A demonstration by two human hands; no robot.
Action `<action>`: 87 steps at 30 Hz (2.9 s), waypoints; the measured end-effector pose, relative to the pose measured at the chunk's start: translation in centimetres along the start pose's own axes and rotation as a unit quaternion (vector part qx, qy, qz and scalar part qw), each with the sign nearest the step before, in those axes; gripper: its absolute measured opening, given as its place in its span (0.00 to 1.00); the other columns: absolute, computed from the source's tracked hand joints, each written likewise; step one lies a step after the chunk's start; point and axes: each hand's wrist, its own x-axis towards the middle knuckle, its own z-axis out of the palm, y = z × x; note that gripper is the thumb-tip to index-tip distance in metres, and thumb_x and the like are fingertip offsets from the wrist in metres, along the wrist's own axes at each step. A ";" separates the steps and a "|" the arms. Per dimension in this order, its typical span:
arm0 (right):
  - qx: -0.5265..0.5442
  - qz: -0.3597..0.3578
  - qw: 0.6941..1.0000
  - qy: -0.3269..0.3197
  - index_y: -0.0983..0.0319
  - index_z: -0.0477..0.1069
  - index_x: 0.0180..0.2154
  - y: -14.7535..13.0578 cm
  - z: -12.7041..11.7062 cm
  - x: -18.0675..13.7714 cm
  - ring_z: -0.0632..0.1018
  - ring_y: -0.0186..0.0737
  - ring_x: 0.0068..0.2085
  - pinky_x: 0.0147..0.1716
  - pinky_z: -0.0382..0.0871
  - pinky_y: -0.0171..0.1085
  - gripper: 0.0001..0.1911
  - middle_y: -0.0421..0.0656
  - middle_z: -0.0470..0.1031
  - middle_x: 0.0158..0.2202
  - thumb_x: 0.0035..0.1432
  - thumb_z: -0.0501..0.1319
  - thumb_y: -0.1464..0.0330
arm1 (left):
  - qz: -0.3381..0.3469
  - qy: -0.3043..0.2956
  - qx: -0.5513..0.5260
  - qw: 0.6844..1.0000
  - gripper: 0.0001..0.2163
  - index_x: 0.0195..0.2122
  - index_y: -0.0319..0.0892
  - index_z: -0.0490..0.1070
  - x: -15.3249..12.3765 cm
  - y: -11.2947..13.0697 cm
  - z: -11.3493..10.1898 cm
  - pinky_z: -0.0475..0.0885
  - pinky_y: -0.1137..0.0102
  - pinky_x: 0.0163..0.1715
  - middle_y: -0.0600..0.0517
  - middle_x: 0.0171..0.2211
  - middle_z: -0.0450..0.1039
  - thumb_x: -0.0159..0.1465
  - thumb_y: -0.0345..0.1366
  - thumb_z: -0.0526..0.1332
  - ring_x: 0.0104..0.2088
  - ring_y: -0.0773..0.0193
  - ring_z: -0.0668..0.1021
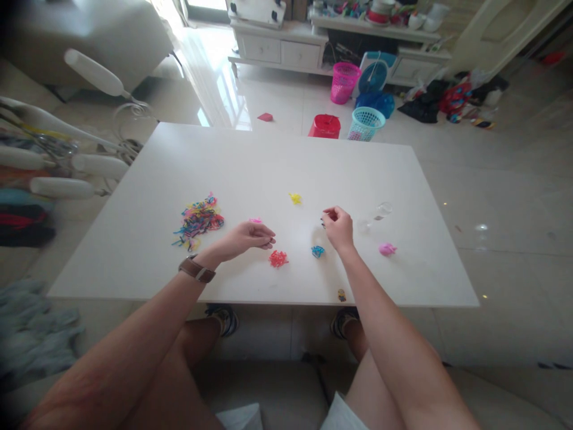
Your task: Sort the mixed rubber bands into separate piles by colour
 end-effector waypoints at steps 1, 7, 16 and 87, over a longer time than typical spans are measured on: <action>0.015 -0.010 0.999 -0.032 0.62 0.74 0.36 -0.7 0.7 -0.6 0.75 0.37 0.30 0.32 0.71 0.36 0.08 0.43 0.78 0.31 0.57 0.61 0.64 | 0.000 -0.003 -0.007 1.000 0.14 0.38 0.35 0.78 0.0 0.0 0.0 0.78 0.61 0.45 0.41 0.36 0.82 0.55 0.38 0.74 0.37 0.60 0.83; 0.077 -0.107 0.959 -0.249 0.61 0.78 0.36 -3.9 3.9 -4.8 0.78 0.37 0.32 0.35 0.72 0.37 0.11 0.42 0.80 0.31 0.56 0.67 0.60 | 0.009 -0.010 -0.034 0.999 0.16 0.39 0.37 0.76 0.0 0.2 0.4 0.76 0.61 0.47 0.43 0.34 0.82 0.54 0.38 0.74 0.39 0.60 0.82; 0.074 -0.163 0.944 -0.278 0.59 0.80 0.35 -4.0 4.4 -5.9 0.78 0.36 0.33 0.36 0.73 0.37 0.07 0.43 0.78 0.35 0.59 0.66 0.63 | 0.000 -0.024 -0.043 0.999 0.20 0.44 0.37 0.73 0.1 -0.2 0.7 0.75 0.61 0.47 0.42 0.36 0.82 0.54 0.41 0.75 0.38 0.59 0.83; 0.065 0.071 0.983 0.159 0.60 0.68 0.34 2.6 -1.3 1.7 0.77 0.33 0.23 0.22 0.66 0.33 0.10 0.37 0.73 0.33 0.46 0.64 0.69 | 0.069 0.181 0.416 0.889 0.09 0.36 0.40 0.78 -1.6 0.6 -4.4 0.72 0.69 0.35 0.48 0.32 0.80 0.59 0.35 0.59 0.33 0.61 0.79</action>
